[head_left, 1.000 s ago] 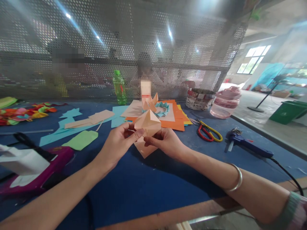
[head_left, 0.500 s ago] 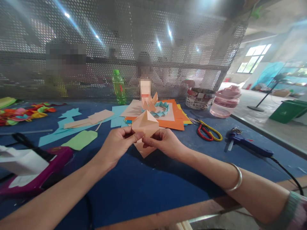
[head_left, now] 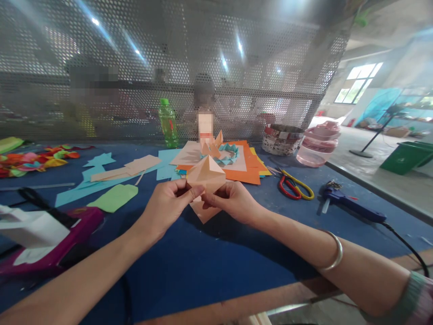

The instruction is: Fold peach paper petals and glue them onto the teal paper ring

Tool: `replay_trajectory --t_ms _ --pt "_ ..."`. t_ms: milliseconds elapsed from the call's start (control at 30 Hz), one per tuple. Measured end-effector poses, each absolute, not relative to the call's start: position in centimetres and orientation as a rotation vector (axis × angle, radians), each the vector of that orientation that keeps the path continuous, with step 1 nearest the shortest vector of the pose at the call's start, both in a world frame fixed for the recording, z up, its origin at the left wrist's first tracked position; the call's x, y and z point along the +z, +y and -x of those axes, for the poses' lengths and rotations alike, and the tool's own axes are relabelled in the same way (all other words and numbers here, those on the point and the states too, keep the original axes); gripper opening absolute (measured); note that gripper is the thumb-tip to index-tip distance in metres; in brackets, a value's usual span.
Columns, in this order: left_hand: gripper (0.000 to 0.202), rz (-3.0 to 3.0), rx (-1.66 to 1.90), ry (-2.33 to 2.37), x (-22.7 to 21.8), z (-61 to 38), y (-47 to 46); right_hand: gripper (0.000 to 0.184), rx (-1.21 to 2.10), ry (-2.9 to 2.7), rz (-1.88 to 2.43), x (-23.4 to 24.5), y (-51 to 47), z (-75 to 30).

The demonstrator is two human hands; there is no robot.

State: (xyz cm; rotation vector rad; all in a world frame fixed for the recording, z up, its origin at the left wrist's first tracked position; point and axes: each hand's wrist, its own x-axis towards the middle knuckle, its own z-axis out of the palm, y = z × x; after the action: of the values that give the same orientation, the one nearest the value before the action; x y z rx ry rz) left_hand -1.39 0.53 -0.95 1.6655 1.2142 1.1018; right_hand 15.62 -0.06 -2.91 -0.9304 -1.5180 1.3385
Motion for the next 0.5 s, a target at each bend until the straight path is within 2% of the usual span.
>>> replay_trajectory --t_ms 200,500 --pt "0.025 -1.642 1.101 1.179 -0.69 1.39 0.39 0.031 1.321 -1.531 0.897 -2.89 -0.06 -15.65" --pt "0.023 -1.558 1.089 1.139 -0.74 1.26 0.57 0.039 1.269 -1.616 0.919 -3.46 0.38 -16.04"
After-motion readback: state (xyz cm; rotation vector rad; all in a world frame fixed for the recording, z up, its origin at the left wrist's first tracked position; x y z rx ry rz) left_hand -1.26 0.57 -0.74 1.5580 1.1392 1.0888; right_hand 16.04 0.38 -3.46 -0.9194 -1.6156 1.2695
